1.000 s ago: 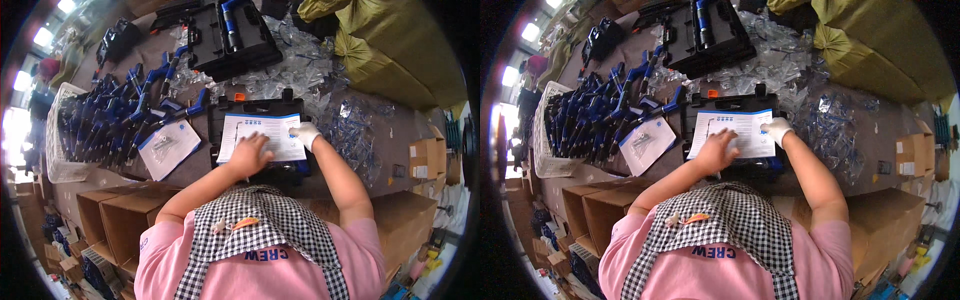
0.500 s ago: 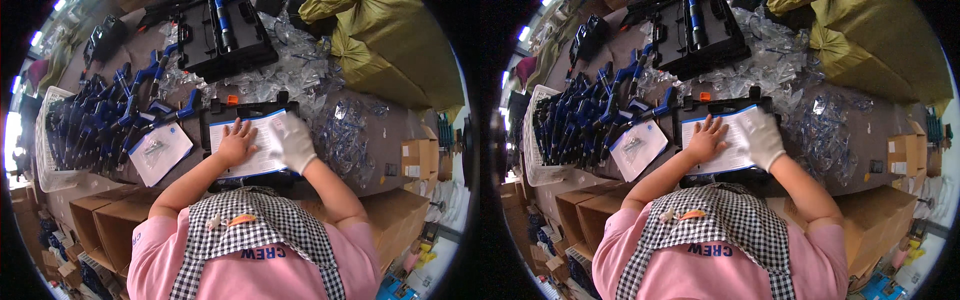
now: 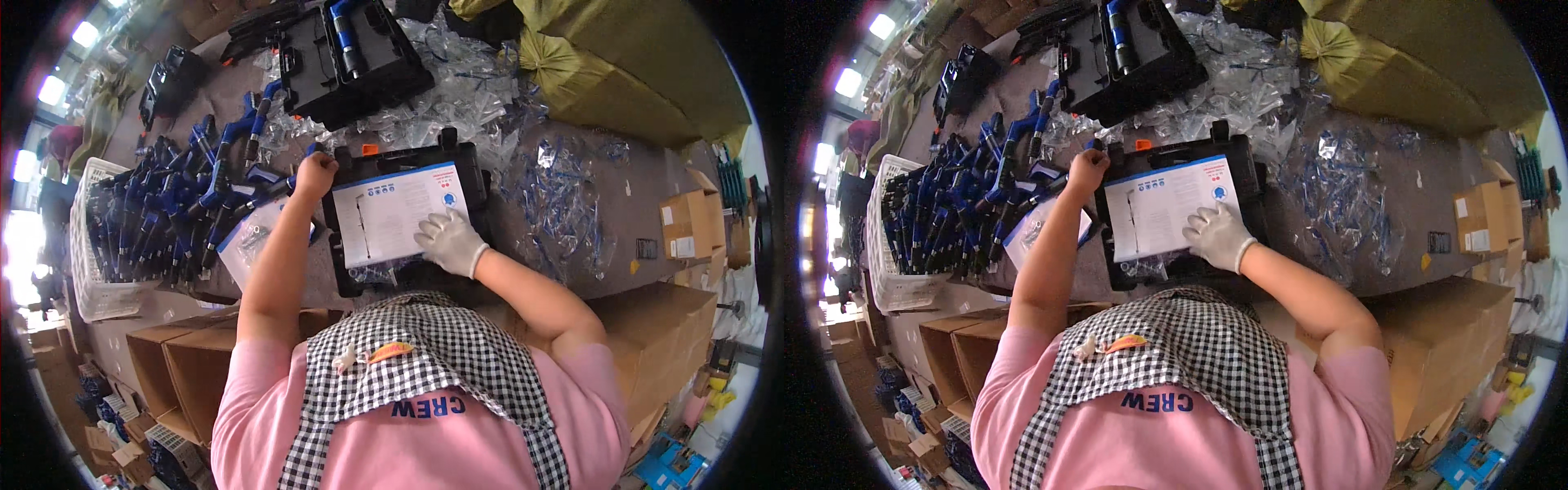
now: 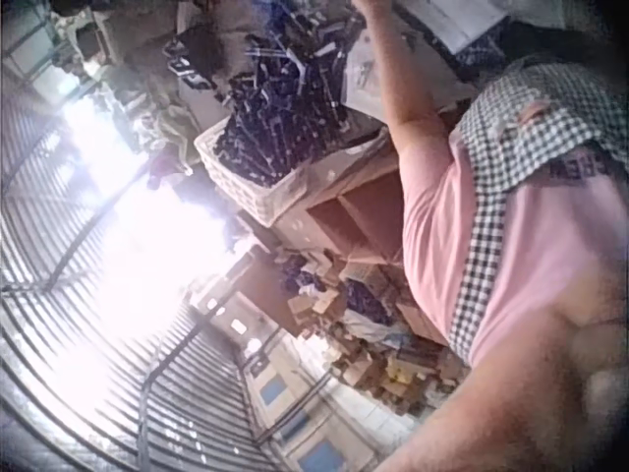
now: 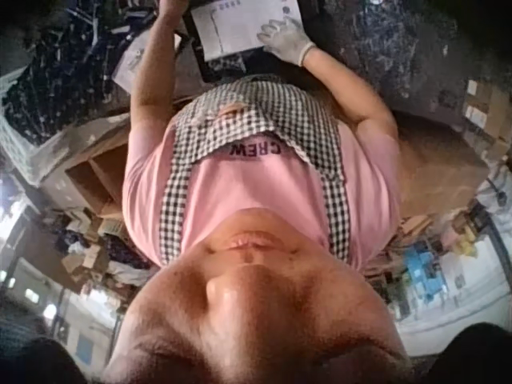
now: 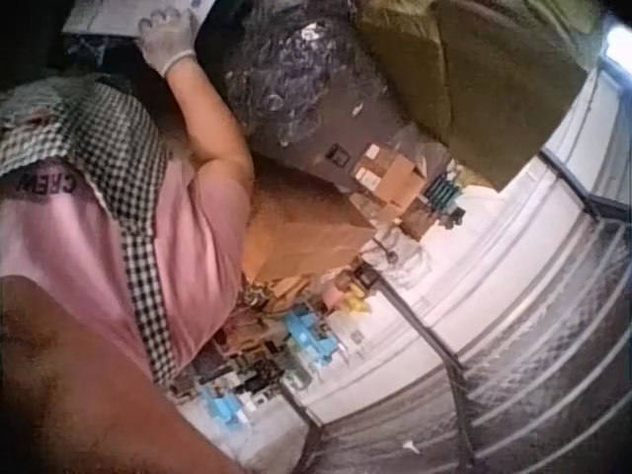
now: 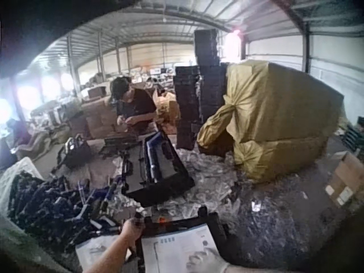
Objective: Packing hand tools into plastic cases and then into cardboard shipping boxes.
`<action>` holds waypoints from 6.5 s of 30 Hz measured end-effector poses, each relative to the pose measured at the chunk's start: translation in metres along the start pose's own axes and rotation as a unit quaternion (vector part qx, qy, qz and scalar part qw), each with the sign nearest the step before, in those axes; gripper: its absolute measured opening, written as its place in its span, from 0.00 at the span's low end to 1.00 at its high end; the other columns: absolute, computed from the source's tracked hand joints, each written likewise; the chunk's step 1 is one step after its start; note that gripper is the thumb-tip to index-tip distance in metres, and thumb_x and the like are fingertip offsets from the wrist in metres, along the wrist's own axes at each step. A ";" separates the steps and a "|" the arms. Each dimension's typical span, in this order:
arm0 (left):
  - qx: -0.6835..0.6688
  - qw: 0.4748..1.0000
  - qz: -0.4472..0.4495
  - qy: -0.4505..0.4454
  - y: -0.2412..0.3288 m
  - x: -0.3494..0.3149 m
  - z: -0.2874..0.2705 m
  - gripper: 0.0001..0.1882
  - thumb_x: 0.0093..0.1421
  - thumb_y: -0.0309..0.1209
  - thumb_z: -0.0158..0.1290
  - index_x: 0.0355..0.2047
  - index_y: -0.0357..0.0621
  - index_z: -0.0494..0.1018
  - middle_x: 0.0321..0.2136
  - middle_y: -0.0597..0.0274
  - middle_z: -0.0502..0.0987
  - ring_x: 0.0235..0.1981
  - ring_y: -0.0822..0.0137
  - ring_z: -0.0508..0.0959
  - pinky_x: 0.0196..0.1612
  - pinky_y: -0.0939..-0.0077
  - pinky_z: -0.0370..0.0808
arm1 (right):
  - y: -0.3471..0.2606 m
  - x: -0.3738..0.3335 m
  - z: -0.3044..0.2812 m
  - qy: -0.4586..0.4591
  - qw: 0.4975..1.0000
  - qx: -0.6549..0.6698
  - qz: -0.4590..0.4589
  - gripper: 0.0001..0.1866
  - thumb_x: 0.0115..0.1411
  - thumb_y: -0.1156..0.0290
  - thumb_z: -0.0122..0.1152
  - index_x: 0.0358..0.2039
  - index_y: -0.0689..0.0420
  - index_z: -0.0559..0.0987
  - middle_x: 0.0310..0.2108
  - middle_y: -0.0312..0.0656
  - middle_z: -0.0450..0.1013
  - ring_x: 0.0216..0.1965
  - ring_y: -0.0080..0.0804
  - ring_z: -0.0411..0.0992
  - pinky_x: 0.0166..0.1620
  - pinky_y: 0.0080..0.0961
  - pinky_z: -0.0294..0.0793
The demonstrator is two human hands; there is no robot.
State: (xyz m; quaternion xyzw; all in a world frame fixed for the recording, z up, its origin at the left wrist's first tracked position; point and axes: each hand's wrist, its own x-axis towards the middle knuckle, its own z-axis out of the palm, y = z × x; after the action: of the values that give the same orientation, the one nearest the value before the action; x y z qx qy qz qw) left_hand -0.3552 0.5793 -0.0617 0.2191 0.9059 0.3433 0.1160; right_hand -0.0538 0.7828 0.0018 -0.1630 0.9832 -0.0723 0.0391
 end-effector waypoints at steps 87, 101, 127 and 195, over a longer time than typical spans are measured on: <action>0.157 0.875 -0.317 0.330 0.002 -0.515 -0.247 0.12 0.57 0.31 0.57 0.34 0.32 0.73 0.24 0.46 0.78 0.28 0.52 0.81 0.31 0.61 0.76 | -0.168 0.012 -0.053 0.182 0.909 0.305 -0.217 0.22 0.41 0.71 0.67 0.40 0.63 0.78 0.42 0.51 0.74 0.46 0.50 0.71 0.51 0.40 0.71; 0.117 0.877 -0.466 0.021 -0.326 -0.489 -0.040 0.10 0.54 0.33 0.54 0.33 0.42 0.79 0.35 0.47 0.80 0.40 0.48 0.80 0.42 0.55 0.77 | -0.373 0.217 0.038 -0.054 0.871 0.025 -0.487 0.02 0.47 0.71 0.56 0.22 0.50 0.77 0.24 0.36 0.74 0.35 0.36 0.75 0.60 0.51 0.61; 0.103 0.910 -0.401 0.024 -0.146 -0.408 -0.313 0.18 0.56 0.39 0.56 0.20 0.33 0.77 0.20 0.41 0.76 0.24 0.46 0.79 0.29 0.56 0.73 | -0.310 0.219 -0.023 0.077 0.896 0.268 -0.345 0.16 0.41 0.67 0.64 0.33 0.57 0.78 0.40 0.45 0.72 0.42 0.39 0.72 0.48 0.42 0.70; 0.097 0.984 0.067 -0.130 0.026 -0.224 0.106 0.12 0.59 0.36 0.52 0.28 0.38 0.75 0.30 0.44 0.77 0.34 0.42 0.77 0.38 0.51 0.75 | 0.064 -0.033 0.027 -0.196 0.718 0.646 0.170 0.29 0.51 0.75 0.63 0.56 0.60 0.71 0.37 0.37 0.74 0.30 0.18 0.70 0.27 0.18 0.71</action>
State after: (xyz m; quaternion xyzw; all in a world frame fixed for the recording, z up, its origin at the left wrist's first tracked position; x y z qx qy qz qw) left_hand -0.1122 0.5510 -0.1089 0.3322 0.8956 0.2290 0.1873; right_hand -0.0400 0.8498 -0.0330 0.0614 0.6791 -0.6484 0.3385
